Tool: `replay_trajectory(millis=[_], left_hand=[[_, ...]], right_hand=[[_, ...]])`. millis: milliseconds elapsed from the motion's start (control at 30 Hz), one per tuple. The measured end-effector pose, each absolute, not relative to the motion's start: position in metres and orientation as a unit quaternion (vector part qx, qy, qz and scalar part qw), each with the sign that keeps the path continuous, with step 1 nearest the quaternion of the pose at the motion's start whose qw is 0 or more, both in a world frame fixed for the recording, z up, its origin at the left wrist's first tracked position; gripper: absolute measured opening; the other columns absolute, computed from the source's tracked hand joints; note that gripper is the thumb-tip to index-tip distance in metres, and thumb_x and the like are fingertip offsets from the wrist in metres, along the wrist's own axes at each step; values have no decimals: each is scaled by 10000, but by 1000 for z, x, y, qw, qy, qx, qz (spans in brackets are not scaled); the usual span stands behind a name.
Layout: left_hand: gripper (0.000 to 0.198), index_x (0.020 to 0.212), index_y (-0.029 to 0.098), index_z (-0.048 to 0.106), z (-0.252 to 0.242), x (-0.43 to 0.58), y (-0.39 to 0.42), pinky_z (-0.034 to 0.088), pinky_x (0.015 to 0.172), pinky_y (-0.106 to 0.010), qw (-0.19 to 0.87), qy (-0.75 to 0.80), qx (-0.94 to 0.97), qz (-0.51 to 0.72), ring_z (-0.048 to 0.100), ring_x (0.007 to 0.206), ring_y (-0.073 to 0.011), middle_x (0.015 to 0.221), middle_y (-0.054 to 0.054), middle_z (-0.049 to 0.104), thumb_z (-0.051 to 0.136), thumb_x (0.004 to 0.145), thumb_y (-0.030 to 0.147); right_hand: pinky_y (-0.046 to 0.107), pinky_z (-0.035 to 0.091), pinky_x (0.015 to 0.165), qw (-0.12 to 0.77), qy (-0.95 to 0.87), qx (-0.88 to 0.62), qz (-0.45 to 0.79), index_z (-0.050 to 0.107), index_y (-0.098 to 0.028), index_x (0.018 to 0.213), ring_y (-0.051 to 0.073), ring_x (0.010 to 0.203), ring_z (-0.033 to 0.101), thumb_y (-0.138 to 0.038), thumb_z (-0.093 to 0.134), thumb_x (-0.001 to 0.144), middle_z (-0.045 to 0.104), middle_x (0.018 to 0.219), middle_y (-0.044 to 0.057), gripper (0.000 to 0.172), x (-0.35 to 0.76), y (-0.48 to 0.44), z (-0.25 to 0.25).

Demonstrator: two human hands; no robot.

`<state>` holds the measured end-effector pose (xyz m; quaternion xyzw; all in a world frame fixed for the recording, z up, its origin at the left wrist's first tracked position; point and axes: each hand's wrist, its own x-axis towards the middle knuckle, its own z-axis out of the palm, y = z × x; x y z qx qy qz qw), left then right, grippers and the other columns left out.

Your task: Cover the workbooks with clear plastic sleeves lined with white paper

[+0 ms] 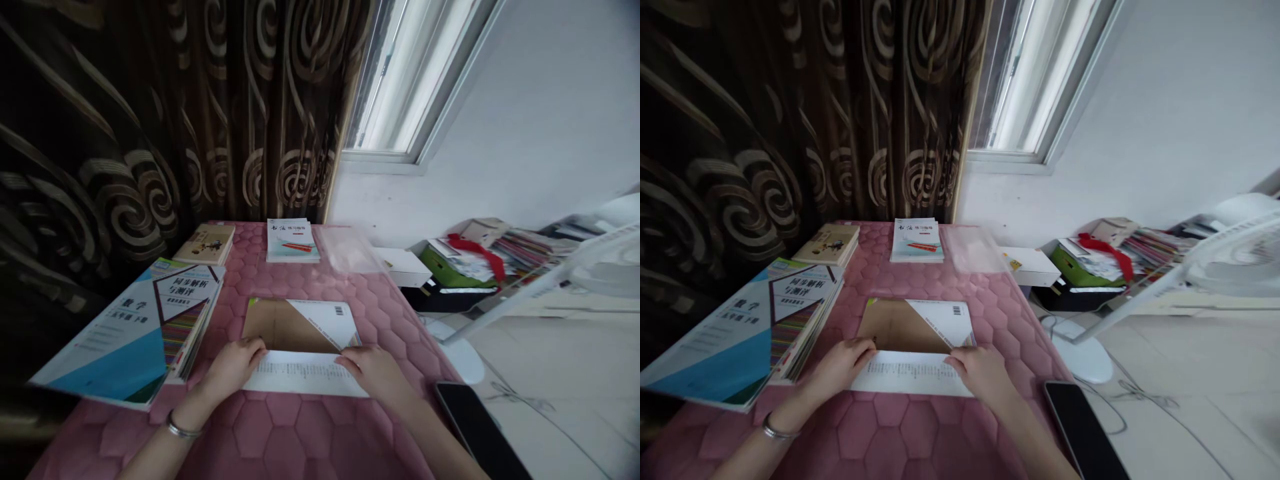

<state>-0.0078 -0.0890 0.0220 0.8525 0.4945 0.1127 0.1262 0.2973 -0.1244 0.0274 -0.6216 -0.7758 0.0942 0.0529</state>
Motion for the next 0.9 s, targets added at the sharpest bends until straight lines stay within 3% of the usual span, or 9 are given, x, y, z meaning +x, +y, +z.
replay_trajectory(millis=[100, 167, 233, 333, 467, 633, 733, 800, 900], left_hand=[[175, 938, 201, 636, 23, -4, -98, 491, 851, -345, 30, 495, 844, 204, 675, 888, -198, 935, -64, 723, 460, 927, 202], [177, 994, 196, 634, 19, 3, -112, 430, 975, -437, -45, 462, 839, 282, 639, 1013, -226, 1065, -96, 704, 474, 919, 202], [180, 1012, 212, 638, 12, 12, -127, 387, 1027, -455, -62, 392, 866, 303, 618, 1051, -217, 1113, -78, 694, 484, 920, 211], [245, 1120, 229, 628, -3, 31, -141, 416, 1021, -403, -16, 312, 929, 197, 584, 1136, -226, 1215, -60, 661, 558, 900, 312], [576, 1281, 188, 559, -14, 50, -133, 477, 961, -453, 24, 400, 914, 54, 560, 1178, -315, 1317, -141, 583, 701, 786, 447], [357, 1234, 147, 592, -18, 56, -119, 537, 819, -411, -12, 364, 931, -27, 652, 1020, -282, 1142, -167, 669, 564, 892, 244], [370, 1242, 86, 587, -28, 59, -118, 519, 836, -478, -86, 304, 948, -27, 617, 1110, -353, 1233, -250, 616, 488, 903, 196], [425, 1286, 52, 547, -33, 61, -118, 511, 820, -519, -120, 283, 952, -17, 597, 1135, -397, 1271, -292, 578, 483, 892, 198], [428, 1279, 55, 545, -37, 60, -125, 525, 761, -483, -141, 272, 952, 10, 633, 1082, -386, 1231, -287, 609, 495, 867, 162]], right_hand=[[253, 383, 596, 40, -763, -642, 58, 708, -246, 823, 188, 753, 691, -346, 436, 965, 753, 837, 28, 322, 294, -118, 29], [252, 369, 561, 44, -756, -652, 39, 702, -245, 855, 185, 738, 694, -337, 440, 966, 753, 838, 27, 299, 296, -113, 32], [257, 366, 542, 54, -750, -659, 10, 697, -241, 879, 187, 719, 691, -334, 437, 969, 748, 806, 26, 291, 298, -109, 37], [268, 411, 601, 101, -776, -620, -50, 693, -237, 949, 182, 746, 682, -281, 433, 967, 742, 838, 36, 264, 298, -104, 45], [322, 435, 799, 164, -852, -486, -107, 631, -245, 1182, 189, 876, 646, -165, 465, 931, 720, 988, 52, 311, 284, -107, 50], [331, 414, 801, 171, -898, -368, -168, 548, -306, 1316, 169, 805, 595, -97, 531, 873, 688, 989, 32, 490, 266, -114, 37], [315, 401, 778, 189, -895, -340, -216, 511, -376, 1350, 142, 752, 569, -44, 494, 878, 677, 997, 21, 577, 264, -107, 35], [318, 394, 788, 193, -887, -349, -232, 519, -379, 1346, 139, 771, 565, -36, 479, 890, 671, 1016, 30, 572, 264, -97, 42], [322, 392, 777, 198, -869, -391, -228, 631, -341, 1232, 155, 805, 569, -41, 496, 884, 663, 972, 43, 479, 263, -79, 61]])
